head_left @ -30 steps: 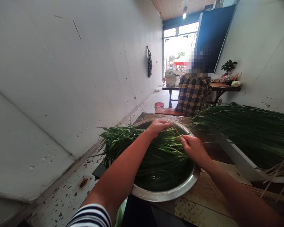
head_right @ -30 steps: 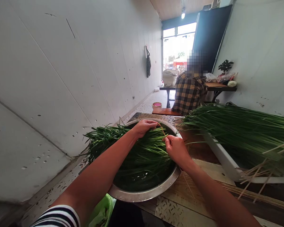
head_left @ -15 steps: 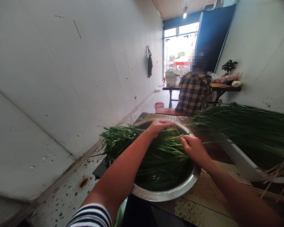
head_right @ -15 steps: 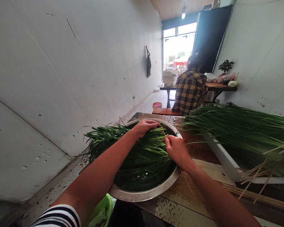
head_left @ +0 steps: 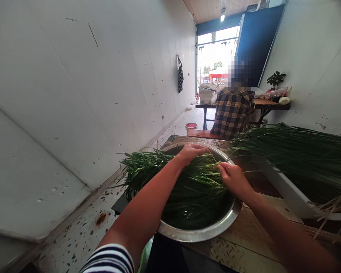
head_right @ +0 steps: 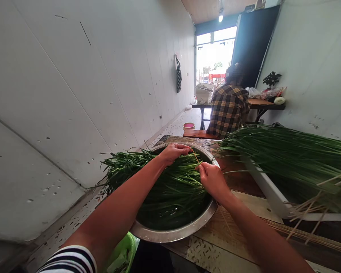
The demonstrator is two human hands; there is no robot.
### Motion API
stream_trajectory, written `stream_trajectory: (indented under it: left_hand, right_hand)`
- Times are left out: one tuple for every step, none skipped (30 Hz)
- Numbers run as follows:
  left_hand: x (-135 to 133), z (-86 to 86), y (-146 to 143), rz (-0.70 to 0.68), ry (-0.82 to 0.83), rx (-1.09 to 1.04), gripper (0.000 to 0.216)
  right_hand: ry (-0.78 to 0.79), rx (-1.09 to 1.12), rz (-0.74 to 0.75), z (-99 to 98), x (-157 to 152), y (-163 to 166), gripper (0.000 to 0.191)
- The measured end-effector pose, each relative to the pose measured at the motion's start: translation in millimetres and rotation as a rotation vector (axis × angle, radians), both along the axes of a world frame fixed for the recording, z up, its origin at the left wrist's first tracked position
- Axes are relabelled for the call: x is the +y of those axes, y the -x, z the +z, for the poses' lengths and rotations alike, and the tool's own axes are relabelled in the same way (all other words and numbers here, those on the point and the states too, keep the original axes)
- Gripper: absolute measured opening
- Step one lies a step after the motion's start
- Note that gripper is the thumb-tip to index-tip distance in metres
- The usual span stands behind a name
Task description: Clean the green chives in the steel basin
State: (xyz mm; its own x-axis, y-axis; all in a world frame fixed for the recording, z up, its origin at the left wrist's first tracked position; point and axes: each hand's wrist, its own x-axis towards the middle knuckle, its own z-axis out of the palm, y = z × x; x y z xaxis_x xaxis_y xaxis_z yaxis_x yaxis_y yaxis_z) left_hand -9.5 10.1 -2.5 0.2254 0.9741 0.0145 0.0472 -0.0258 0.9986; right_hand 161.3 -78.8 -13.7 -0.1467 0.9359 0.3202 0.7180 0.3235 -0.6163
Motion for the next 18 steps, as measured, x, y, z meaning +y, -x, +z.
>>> stream_trajectory:
  left_hand:
    - [-0.1,0.1,0.0,-0.001,-0.007,0.007,0.018]
    - [-0.1,0.1,0.0,-0.004,-0.018,0.014,0.018]
    - [-0.1,0.0,0.0,-0.006,-0.032,0.025,0.018]
    - [0.1,-0.3,0.1,-0.007,-0.048,0.042,0.019]
    - [0.2,-0.8,0.1,-0.009,-0.066,0.065,0.02]
    - [0.4,-1.2,0.1,-0.011,-0.083,0.094,0.021]
    - [0.3,-1.6,-0.2,-0.012,-0.101,0.124,0.022]
    - [-0.3,-1.6,-0.6,-0.013,-0.12,0.156,0.023]
    - [-1.4,-1.3,-1.3,-0.02,-0.143,0.186,0.023]
    - [-3.4,-0.2,-2.3,-0.033,-0.168,0.215,0.023]
    - [-6.1,1.6,-3.5,-0.06,-0.193,0.245,0.022]
    - [-9.6,4.2,-4.8,-0.103,-0.221,0.276,0.021]
    - [-13.5,7.4,-6.0,-0.16,-0.249,0.309,0.02]
    - [-17.3,10.9,-7.0,-0.223,-0.273,0.344,0.02]
    - [-20.8,14.3,-7.7,-0.284,-0.292,0.377,0.019]
    - [-23.4,17.2,-8.0,-0.335,-0.304,0.4,0.019]
    - [-24.8,19.3,-8.0,-0.362,-0.312,0.411,0.02]
    - [-24.9,20.3,-7.6,-0.354,-0.32,0.416,0.02]
  right_hand:
    - [0.0,0.0,-0.004,0.1,-0.1,0.0,0.036]
    - [0.0,0.001,-0.007,0.1,-0.2,0.1,0.036]
    - [-0.002,0.001,-0.008,0.0,-0.3,0.2,0.036]
    - [-0.006,0.003,-0.008,-0.1,-0.2,0.4,0.035]
    - [-0.01,0.005,-0.005,-0.3,-0.1,0.5,0.035]
    - [-0.013,0.007,-0.002,-0.5,0.1,0.5,0.034]
    - [-0.014,0.009,0.001,-0.6,0.2,0.5,0.034]
    - [-0.013,0.012,0.001,-0.7,0.4,0.4,0.034]
    - [-0.011,0.016,-0.001,-0.6,0.6,0.3,0.034]
    - [-0.01,0.02,-0.004,-0.4,0.7,0.1,0.034]
    - [-0.011,0.026,-0.008,-0.2,0.9,-0.1,0.034]
    - [-0.014,0.032,-0.012,0.1,1.2,-0.3,0.033]
    - [-0.019,0.038,-0.015,0.4,1.5,-0.6,0.033]
    - [-0.023,0.043,-0.017,0.5,1.9,-0.8,0.033]
    - [-0.027,0.047,-0.018,0.5,2.3,-0.9,0.032]
    - [-0.031,0.051,-0.02,0.3,2.8,-1.1,0.032]
    - [-0.033,0.055,-0.022,0.0,3.2,-1.1,0.032]
    - [-0.034,0.059,-0.024,-0.4,3.6,-1.2,0.032]
